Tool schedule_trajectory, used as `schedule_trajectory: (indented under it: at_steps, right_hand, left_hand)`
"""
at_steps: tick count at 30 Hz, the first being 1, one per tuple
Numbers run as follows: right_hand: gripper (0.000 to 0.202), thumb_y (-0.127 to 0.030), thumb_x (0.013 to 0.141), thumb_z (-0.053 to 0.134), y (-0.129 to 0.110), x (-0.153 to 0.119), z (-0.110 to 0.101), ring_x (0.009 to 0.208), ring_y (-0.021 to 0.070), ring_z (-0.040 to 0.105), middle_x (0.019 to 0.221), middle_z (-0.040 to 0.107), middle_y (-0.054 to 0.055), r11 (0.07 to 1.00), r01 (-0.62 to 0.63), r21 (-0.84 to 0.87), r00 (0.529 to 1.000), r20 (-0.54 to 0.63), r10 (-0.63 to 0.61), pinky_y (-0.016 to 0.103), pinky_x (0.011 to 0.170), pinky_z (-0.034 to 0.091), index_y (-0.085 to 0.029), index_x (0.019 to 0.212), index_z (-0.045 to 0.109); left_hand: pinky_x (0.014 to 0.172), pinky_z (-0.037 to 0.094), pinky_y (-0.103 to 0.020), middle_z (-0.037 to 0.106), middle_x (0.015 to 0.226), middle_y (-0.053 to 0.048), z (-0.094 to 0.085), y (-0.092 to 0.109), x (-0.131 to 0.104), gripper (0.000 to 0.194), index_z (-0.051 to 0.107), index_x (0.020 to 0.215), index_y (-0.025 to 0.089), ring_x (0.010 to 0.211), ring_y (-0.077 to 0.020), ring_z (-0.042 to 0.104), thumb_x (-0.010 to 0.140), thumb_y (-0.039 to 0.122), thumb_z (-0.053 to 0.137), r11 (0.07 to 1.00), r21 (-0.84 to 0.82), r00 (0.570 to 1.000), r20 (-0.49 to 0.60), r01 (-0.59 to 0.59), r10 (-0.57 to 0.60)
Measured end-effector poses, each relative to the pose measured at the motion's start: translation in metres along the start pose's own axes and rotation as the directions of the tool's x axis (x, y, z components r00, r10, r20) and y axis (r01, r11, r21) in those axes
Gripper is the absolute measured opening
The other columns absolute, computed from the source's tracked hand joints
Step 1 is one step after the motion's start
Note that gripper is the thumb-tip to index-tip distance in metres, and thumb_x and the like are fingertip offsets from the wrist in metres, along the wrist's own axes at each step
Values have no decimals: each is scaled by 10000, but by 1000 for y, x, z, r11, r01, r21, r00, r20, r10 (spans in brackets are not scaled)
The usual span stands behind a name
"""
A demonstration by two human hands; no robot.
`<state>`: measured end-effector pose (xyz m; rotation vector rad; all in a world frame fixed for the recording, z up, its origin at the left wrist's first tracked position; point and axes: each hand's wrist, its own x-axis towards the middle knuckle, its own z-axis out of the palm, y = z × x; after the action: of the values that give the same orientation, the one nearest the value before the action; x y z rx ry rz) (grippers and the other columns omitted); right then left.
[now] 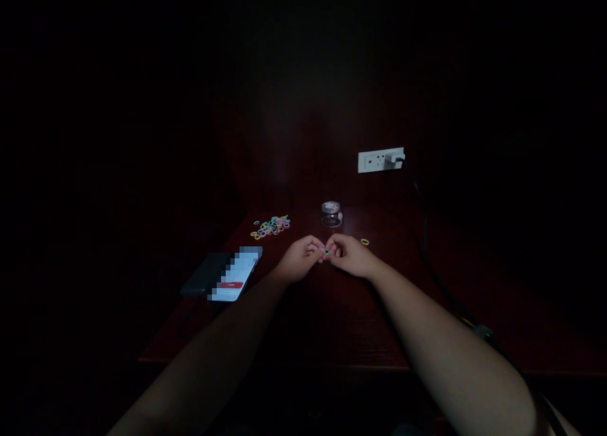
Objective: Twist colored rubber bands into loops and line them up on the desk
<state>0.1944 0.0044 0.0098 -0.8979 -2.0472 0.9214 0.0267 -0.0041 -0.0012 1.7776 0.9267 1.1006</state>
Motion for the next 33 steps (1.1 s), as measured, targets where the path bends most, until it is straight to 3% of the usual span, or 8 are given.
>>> schedule_trajectory:
  at_steps: [7, 19, 33]
  right_hand:
    - [197, -327, 720, 570, 1, 0, 0, 557, 89, 455, 628, 532, 6, 999, 19, -31, 1000, 16, -18, 208, 512, 372, -133, 739, 542]
    - [260, -392, 768, 516, -12, -3, -2, 543, 94, 442, 606, 518, 3, 989, 9, -146, 999, -40, -15, 206, 492, 347, -139, 723, 558]
    - [202, -333, 777, 488, 5, 0, -4, 543, 95, 419, 599, 464, -21, 990, 20, -140, 998, -60, -29, 212, 507, 324, -150, 719, 549]
  left_hand:
    - [587, 436, -208, 615, 697, -41, -1, -4, 2, 162, 551, 780, 114, 624, -96, 561, 759, 274, 558, 998, 58, 998, -70, 14, -10]
    - [617, 448, -221, 640, 726, -60, -1, -2, 3, 159, 586, 776, 106, 657, -111, 578, 751, 261, 558, 996, 84, 996, -84, 22, -14]
    - [622, 445, -219, 638, 750, -60, -2, -2, 1, 177, 618, 835, 102, 660, -104, 561, 731, 242, 590, 988, 151, 998, -59, -27, 37]
